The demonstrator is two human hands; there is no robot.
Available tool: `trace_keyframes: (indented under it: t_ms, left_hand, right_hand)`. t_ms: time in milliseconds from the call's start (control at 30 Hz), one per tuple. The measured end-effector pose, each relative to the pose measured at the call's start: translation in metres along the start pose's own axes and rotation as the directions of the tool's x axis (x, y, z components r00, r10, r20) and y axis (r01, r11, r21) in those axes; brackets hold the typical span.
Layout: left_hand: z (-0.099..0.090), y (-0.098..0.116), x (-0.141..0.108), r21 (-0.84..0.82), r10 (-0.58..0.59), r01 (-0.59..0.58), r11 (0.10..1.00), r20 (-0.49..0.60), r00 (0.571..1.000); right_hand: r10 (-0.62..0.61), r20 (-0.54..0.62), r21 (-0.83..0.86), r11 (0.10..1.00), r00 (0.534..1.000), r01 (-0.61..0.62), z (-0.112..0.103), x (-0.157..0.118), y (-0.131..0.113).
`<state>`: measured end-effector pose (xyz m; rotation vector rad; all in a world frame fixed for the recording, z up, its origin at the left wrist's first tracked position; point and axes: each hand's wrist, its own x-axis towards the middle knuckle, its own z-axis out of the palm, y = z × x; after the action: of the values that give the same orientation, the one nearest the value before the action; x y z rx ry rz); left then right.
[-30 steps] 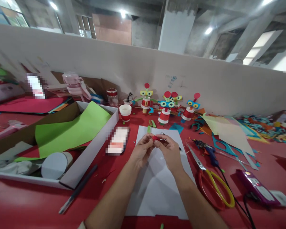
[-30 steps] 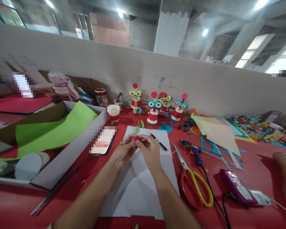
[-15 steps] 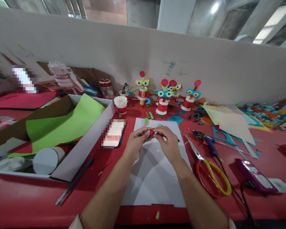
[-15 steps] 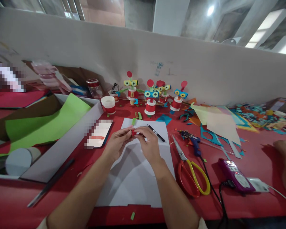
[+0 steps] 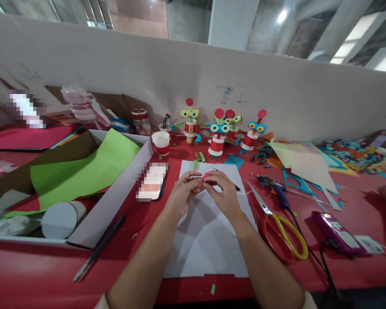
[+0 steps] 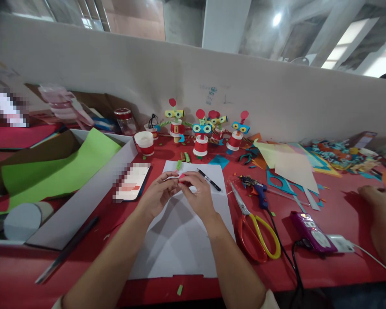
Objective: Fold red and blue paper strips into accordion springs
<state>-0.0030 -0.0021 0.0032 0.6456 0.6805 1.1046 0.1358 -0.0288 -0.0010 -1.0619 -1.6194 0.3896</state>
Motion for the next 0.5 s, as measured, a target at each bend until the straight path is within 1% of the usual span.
trace_keyframes:
  t_ms: [100,200,267,333,367,400,467,500]
  left_hand:
    - [-0.001,0.001,0.001,0.004,-0.045,0.045,0.999,-0.006,0.999]
    - [-0.002,0.002,0.001,0.035,-0.056,0.057,0.998,-0.015,0.998]
    - [-0.003,0.002,0.002,0.035,-0.070,0.072,0.997,-0.041,0.997]
    - [-0.003,0.002,0.002,0.007,-0.095,0.096,0.995,-0.065,0.993]
    - [-0.003,0.002,0.003,-0.012,-0.100,0.099,0.995,-0.079,0.992]
    - [-0.002,0.002,0.004,-0.032,-0.109,0.107,0.994,-0.095,0.989]
    - [-0.002,0.003,0.004,-0.086,-0.126,0.116,0.989,-0.119,0.985]
    - [-0.002,0.004,0.005,-0.114,-0.137,0.123,0.986,-0.123,0.983]
  right_hand:
    - [0.030,0.029,0.039,0.999,0.999,-0.031,0.000,0.000,0.000]
    - [0.063,0.045,0.074,0.995,0.997,-0.066,0.004,0.000,-0.003]
    - [0.119,0.073,0.083,0.989,0.990,-0.125,0.005,-0.001,-0.005]
    - [0.198,0.088,0.045,0.978,0.976,-0.202,-0.001,0.000,-0.005]
    - [0.238,0.072,0.001,0.971,0.969,-0.239,-0.009,0.001,-0.003]
    - [0.276,0.030,-0.063,0.960,0.961,-0.273,-0.021,0.002,0.000]
    - [0.330,-0.102,-0.242,0.907,0.939,-0.345,-0.055,0.002,0.008]
    - [0.340,-0.165,-0.368,0.850,0.926,-0.378,-0.076,0.000,0.013]
